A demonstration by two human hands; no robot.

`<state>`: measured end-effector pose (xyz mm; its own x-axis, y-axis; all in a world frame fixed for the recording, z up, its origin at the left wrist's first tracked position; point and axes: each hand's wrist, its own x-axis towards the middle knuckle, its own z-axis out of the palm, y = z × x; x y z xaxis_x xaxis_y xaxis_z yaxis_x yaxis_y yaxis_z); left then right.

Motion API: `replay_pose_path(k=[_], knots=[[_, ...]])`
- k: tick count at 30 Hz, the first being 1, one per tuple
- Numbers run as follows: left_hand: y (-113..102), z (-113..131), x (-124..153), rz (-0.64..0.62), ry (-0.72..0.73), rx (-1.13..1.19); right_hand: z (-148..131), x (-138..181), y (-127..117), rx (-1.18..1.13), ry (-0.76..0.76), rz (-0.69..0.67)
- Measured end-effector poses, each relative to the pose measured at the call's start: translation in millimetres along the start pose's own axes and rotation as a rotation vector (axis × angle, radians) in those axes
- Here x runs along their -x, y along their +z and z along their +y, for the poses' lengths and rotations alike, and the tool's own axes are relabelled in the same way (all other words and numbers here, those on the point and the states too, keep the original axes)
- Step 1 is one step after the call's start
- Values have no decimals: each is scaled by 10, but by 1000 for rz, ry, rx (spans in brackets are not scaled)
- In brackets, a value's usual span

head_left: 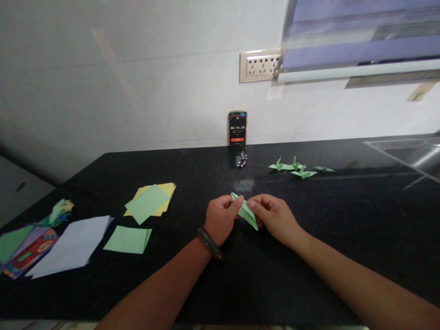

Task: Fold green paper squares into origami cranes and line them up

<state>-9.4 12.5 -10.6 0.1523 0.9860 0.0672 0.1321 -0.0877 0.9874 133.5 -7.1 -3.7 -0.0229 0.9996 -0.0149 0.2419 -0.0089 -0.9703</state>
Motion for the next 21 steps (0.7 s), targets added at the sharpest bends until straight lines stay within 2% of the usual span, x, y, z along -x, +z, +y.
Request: replay_pose_path(k=[7,14,17,21], knots=[[-32,32,-4,133,89,-187,3,-15,-21,-317,234,-176],[-7,76,40,142,133,-212,6,-13,-62,-532,408,-363],[-5,77,50,156,131,-209,16,-7,-59,-516,410,-376],[-6,87,55,170,111,-222,23,5,-33,-412,322,-293]])
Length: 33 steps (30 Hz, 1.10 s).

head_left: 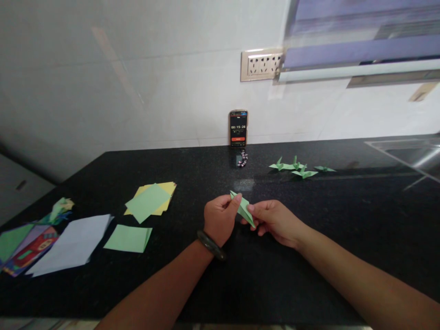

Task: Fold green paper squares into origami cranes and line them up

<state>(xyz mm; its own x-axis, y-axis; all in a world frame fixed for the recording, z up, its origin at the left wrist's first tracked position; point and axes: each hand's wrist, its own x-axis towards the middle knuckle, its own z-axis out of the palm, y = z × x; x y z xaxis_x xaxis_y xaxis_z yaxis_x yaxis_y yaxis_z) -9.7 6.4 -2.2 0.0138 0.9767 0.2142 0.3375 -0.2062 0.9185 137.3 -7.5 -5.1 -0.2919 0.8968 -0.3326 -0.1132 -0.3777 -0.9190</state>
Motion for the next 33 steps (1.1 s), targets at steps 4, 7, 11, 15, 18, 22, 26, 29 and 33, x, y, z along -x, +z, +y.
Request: replay_pose_path(k=[4,7,11,15,18,22,26,29,33], knots=[[-2,14,0,-5,-27,28,-12,7,28,96,-69,56],[2,22,1,-15,-68,65,-24,13,31,160,-93,90],[7,18,1,-23,-83,85,-26,4,17,202,-104,103],[7,0,-1,-12,-66,54,-28,-3,19,177,-72,93],[8,-9,-1,-6,-41,32,-36,6,28,140,-20,51],[13,-10,3,-9,-33,21,-40,16,24,128,6,37],[13,-15,1,1,-36,14,-39,19,3,135,6,38],[9,-21,-10,-12,-45,21,-50,21,-4,153,6,35],[7,-45,-32,-78,-74,83,-65,9,-4,241,-20,46]])
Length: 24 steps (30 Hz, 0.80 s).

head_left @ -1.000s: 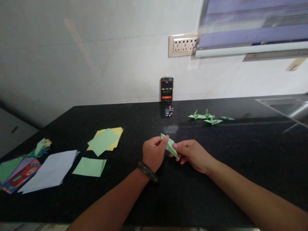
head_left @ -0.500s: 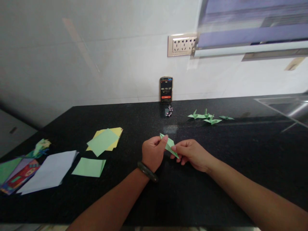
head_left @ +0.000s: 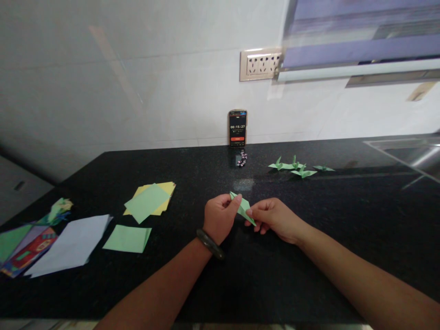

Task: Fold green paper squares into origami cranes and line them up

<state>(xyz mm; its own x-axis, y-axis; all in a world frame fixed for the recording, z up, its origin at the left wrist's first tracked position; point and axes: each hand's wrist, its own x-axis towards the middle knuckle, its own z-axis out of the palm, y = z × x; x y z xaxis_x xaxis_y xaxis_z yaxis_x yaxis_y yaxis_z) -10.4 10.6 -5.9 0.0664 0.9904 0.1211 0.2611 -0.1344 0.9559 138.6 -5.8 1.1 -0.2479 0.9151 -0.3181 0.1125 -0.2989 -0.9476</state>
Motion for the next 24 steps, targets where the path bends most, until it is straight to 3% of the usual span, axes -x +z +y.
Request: replay_pose_path(k=[4,13,24], knots=[[3,-46,-21,-73,-39,70,9,-21,-1,72,-27,47],[19,-29,-9,-102,-61,68,27,-9,24,118,-119,102],[36,-21,-17,-138,-136,176,20,-11,21,46,-56,130]])
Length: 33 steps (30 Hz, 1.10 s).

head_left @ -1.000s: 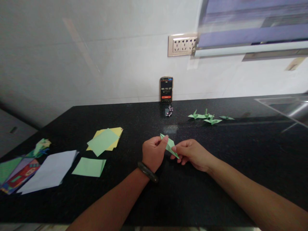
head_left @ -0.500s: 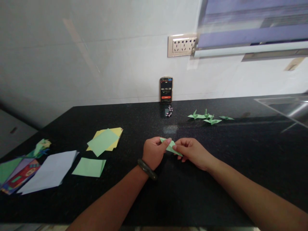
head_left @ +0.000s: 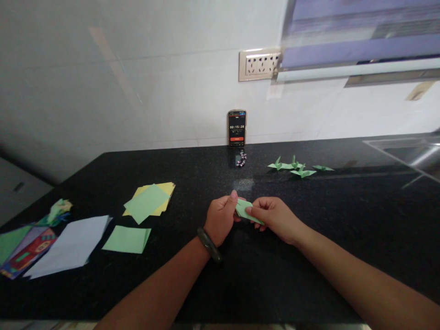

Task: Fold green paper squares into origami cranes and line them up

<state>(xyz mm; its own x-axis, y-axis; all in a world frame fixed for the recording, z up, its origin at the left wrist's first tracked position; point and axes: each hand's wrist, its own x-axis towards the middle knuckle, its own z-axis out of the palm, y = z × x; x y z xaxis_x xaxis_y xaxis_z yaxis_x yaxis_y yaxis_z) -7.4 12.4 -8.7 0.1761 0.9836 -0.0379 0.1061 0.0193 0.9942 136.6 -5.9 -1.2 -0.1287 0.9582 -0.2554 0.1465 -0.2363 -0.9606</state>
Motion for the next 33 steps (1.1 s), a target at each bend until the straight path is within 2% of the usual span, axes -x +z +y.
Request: replay_pose_path(k=[6,13,21,27,33], knots=[[-9,-21,15,-79,107,-220,9,-8,-8,-106,53,-35],[-7,-26,54,-57,223,-372,4,-22,-56,-117,151,-85],[-26,-56,29,0,281,-434,10,-40,-98,-130,189,-164],[-69,-42,4,94,273,-430,9,-50,-116,-172,167,-190],[-53,-25,-7,64,140,-260,3,-38,-86,-168,105,-94]])
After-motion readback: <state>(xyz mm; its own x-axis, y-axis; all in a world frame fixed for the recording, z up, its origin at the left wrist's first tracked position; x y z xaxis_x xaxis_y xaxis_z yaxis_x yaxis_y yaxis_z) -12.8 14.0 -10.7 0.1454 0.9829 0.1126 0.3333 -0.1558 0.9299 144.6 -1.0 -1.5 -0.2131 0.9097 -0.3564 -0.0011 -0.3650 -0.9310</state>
